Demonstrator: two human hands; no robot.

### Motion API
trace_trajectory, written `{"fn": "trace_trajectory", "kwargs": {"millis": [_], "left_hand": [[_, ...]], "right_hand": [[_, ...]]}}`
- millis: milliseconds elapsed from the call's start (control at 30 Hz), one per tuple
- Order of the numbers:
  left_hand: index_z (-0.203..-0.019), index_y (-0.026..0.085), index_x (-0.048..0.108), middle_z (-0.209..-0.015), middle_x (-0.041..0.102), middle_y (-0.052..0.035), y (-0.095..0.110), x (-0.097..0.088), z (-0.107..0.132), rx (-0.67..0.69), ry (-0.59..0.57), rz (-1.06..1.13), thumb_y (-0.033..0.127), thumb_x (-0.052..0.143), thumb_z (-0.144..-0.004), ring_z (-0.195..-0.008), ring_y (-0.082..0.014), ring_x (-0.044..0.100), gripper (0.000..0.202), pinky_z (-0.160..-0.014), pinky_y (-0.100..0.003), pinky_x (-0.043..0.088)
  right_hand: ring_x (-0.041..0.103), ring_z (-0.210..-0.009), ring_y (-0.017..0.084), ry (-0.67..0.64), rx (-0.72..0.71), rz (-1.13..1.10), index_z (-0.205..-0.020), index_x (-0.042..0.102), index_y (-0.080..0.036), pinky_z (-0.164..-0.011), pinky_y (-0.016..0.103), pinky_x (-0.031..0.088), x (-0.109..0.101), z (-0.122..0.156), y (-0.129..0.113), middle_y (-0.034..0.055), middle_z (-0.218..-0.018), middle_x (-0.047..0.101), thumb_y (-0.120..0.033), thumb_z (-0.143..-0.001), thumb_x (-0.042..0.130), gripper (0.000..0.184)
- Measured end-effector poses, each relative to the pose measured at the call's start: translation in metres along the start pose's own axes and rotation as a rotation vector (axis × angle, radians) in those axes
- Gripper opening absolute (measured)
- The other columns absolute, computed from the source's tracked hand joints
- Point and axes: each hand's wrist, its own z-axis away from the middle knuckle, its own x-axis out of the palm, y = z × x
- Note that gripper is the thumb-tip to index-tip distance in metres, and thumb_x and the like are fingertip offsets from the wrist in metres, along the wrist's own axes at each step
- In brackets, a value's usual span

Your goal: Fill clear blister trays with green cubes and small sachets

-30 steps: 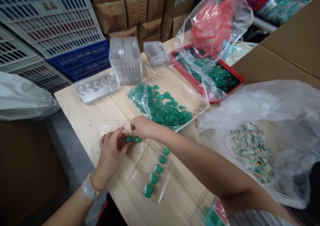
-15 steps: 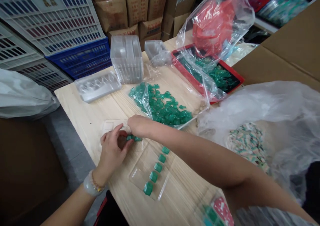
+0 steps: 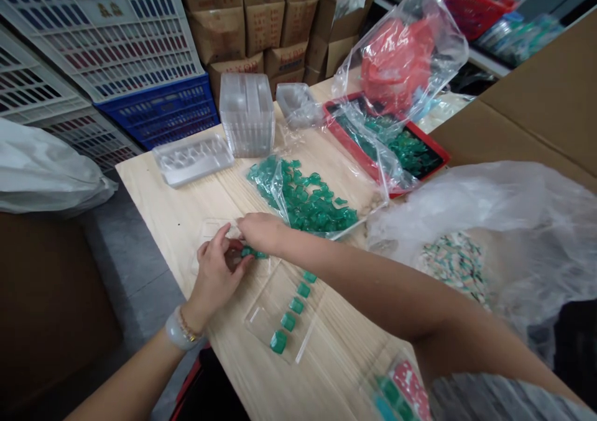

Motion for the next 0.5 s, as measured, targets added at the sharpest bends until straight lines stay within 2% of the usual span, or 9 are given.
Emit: {"fn": "trace_trajectory", "kwargs": {"millis": [133, 200, 267, 367, 400, 500], "left_hand": [[-0.127, 0.018, 0.021, -0.084, 0.058, -0.0041, -0.003, 0.002, 0.003, 0.018, 0.024, 0.012, 0.025, 0.056, -0.073, -0.084, -0.0197, 0.053, 0.065, -0.087, -0.044, 0.030], [-0.126, 0.017, 0.024, -0.086, 0.057, -0.0050, -0.002, 0.001, 0.005, 0.012, 0.052, 0.069, 0.027, 0.059, -0.070, -0.086, -0.0205, 0.052, 0.067, -0.087, -0.045, 0.031], [-0.123, 0.018, 0.029, -0.093, 0.055, -0.0067, 0.001, -0.003, 0.005, -0.022, 0.117, 0.204, 0.029, 0.063, -0.066, -0.091, -0.0209, 0.050, 0.067, -0.088, -0.043, 0.032], [-0.112, 0.018, 0.042, -0.098, 0.052, -0.0073, 0.013, -0.014, -0.003, -0.204, 0.182, 0.578, 0.026, 0.060, -0.068, -0.095, -0.0187, 0.049, 0.048, -0.088, -0.037, 0.035], [-0.107, 0.018, 0.046, -0.096, 0.053, -0.0066, 0.019, -0.019, -0.008, -0.300, 0.153, 0.739, 0.025, 0.057, -0.070, -0.093, -0.0175, 0.050, 0.039, -0.085, -0.034, 0.037], [-0.095, 0.015, 0.053, -0.091, 0.056, -0.0053, 0.035, -0.032, -0.023, -0.549, -0.060, 1.202, 0.019, 0.053, -0.071, -0.086, -0.0147, 0.052, 0.024, -0.075, -0.028, 0.041]], "right_hand": [[0.057, -0.079, 0.016, 0.111, 0.103, -0.133, -0.084, 0.057, -0.012, -0.068, 0.025, 0.040, 0.001, 0.001, 0.002, 0.0104, -0.083, 0.061, -0.021, -0.082, 0.044, 0.017], [0.056, -0.071, 0.013, 0.163, 0.167, -0.360, -0.076, 0.056, -0.012, -0.065, 0.024, 0.041, -0.003, 0.006, 0.006, 0.0066, -0.074, 0.060, -0.019, -0.080, 0.045, 0.013], [0.053, -0.058, 0.009, 0.185, 0.256, -0.705, -0.073, 0.054, -0.013, -0.057, 0.021, 0.041, -0.010, 0.015, 0.010, 0.0017, -0.067, 0.057, -0.015, -0.078, 0.045, 0.010], [0.046, -0.045, 0.005, 0.212, 0.330, -1.166, -0.074, 0.051, -0.014, -0.046, 0.019, 0.039, -0.022, 0.031, 0.010, -0.0029, -0.062, 0.051, -0.007, -0.072, 0.040, 0.013], [0.045, -0.044, 0.005, 0.245, 0.321, -1.254, -0.073, 0.051, -0.014, -0.045, 0.018, 0.038, -0.025, 0.036, 0.008, -0.0036, -0.061, 0.050, -0.006, -0.070, 0.039, 0.015], [0.044, -0.046, 0.004, 0.376, 0.254, -1.348, -0.073, 0.053, -0.014, -0.047, 0.018, 0.039, -0.031, 0.046, -0.001, -0.0040, -0.061, 0.049, -0.008, -0.071, 0.040, 0.015]]}}
